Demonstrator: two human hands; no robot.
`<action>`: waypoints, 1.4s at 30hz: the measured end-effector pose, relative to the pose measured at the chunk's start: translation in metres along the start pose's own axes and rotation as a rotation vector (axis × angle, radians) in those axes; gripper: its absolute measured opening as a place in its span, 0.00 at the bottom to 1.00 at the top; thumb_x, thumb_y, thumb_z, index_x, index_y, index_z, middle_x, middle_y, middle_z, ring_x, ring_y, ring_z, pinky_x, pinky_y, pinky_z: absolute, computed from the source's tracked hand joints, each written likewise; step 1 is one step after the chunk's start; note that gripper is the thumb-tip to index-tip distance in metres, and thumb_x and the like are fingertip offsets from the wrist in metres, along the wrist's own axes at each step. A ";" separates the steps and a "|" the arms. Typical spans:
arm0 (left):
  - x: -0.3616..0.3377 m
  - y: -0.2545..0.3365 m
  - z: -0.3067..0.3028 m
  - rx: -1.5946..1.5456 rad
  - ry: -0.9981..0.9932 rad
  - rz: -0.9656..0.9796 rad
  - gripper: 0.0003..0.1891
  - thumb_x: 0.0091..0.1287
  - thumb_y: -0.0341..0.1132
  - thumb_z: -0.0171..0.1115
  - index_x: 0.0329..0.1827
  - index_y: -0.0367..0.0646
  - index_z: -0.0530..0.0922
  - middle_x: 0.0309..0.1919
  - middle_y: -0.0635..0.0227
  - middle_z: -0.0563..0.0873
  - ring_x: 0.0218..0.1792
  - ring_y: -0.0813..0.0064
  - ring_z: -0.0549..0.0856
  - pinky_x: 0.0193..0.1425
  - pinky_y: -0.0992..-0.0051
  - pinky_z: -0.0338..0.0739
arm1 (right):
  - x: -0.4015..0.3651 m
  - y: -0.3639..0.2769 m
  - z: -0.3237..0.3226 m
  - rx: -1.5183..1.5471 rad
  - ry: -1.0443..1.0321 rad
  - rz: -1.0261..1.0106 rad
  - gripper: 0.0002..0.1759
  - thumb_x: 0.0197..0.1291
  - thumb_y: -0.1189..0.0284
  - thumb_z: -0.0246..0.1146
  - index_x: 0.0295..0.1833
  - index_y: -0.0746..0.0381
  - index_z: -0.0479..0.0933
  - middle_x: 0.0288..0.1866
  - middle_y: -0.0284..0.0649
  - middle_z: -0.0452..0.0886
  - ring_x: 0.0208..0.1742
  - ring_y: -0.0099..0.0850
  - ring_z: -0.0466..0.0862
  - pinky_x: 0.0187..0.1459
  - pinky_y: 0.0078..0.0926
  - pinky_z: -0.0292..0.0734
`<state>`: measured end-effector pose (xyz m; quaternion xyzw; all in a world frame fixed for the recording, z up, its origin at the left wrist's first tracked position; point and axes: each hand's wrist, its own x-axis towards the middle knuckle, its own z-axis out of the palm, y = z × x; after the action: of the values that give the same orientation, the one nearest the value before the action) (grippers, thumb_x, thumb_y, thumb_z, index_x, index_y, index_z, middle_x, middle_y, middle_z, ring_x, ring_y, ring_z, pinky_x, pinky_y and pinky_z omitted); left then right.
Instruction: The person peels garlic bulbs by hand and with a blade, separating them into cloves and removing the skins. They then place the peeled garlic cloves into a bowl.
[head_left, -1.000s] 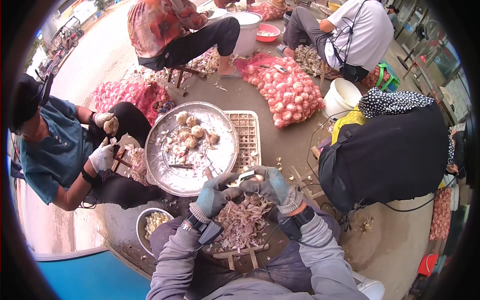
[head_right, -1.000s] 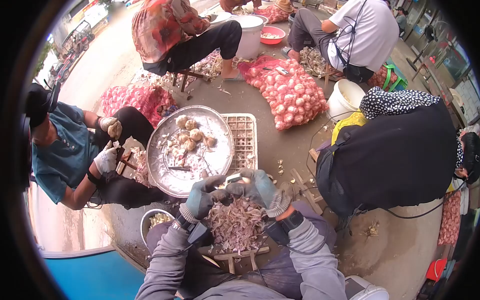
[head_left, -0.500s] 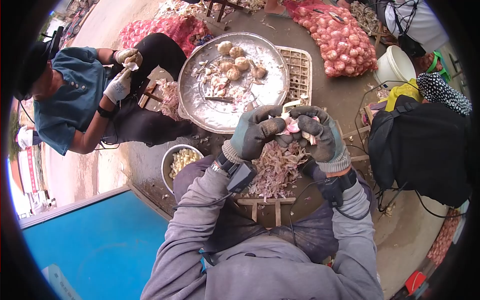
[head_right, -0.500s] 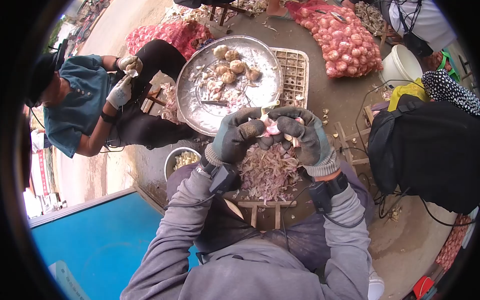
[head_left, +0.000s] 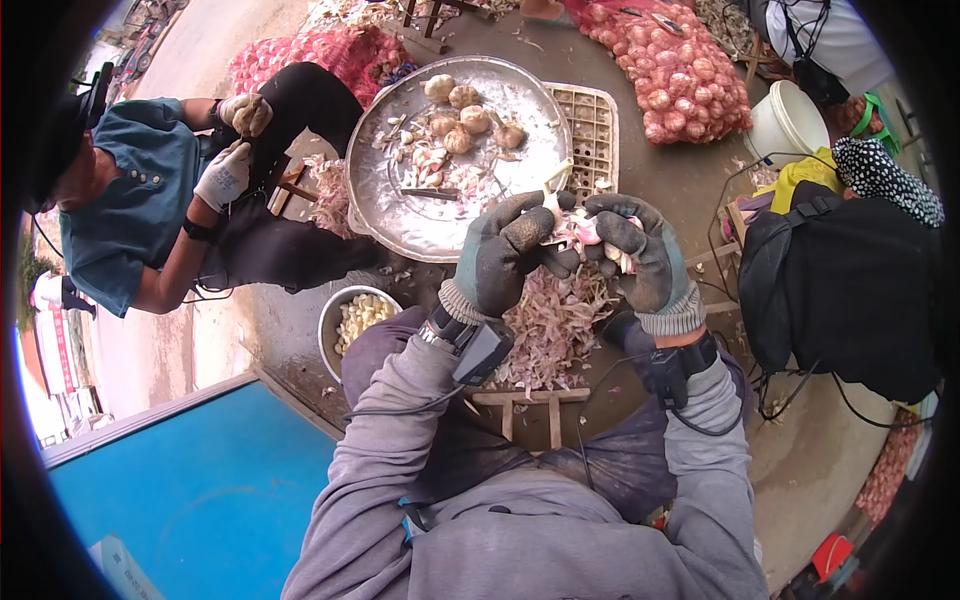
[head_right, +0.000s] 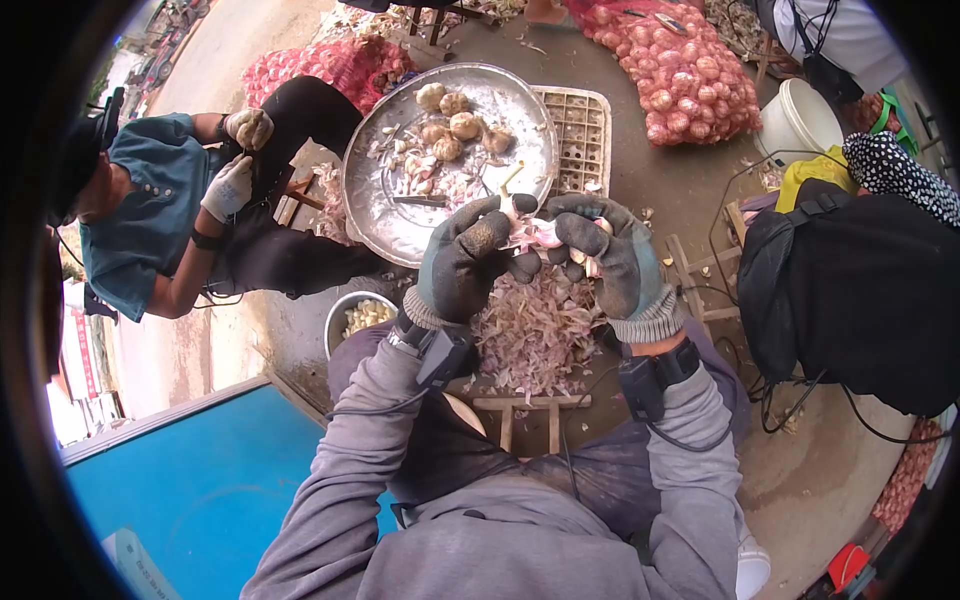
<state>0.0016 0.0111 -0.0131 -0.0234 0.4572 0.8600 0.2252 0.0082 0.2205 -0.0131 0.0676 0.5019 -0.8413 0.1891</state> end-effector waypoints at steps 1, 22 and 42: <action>0.000 -0.001 0.000 -0.002 0.002 -0.002 0.22 0.75 0.40 0.60 0.64 0.31 0.76 0.46 0.57 0.88 0.40 0.70 0.89 0.42 0.73 0.85 | 0.001 0.001 0.001 -0.005 0.009 0.009 0.20 0.66 0.65 0.70 0.57 0.65 0.81 0.44 0.37 0.87 0.37 0.20 0.85 0.30 0.16 0.82; 0.003 -0.018 -0.009 -0.019 0.156 0.070 0.22 0.75 0.37 0.60 0.65 0.30 0.75 0.47 0.61 0.86 0.42 0.74 0.87 0.45 0.75 0.84 | -0.005 0.009 0.013 -0.005 -0.011 -0.036 0.24 0.62 0.67 0.72 0.60 0.67 0.79 0.42 0.39 0.86 0.34 0.21 0.85 0.29 0.15 0.79; 0.004 -0.029 -0.002 0.691 0.128 0.181 0.18 0.67 0.24 0.68 0.60 0.35 0.81 0.46 0.61 0.90 0.44 0.79 0.87 0.49 0.75 0.82 | 0.006 0.008 0.016 -0.232 0.048 0.026 0.20 0.63 0.71 0.73 0.57 0.70 0.81 0.42 0.40 0.88 0.32 0.20 0.85 0.27 0.12 0.80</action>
<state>0.0096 0.0242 -0.0376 0.0408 0.7344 0.6678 0.1137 0.0070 0.2021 -0.0135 0.0719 0.5994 -0.7732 0.1943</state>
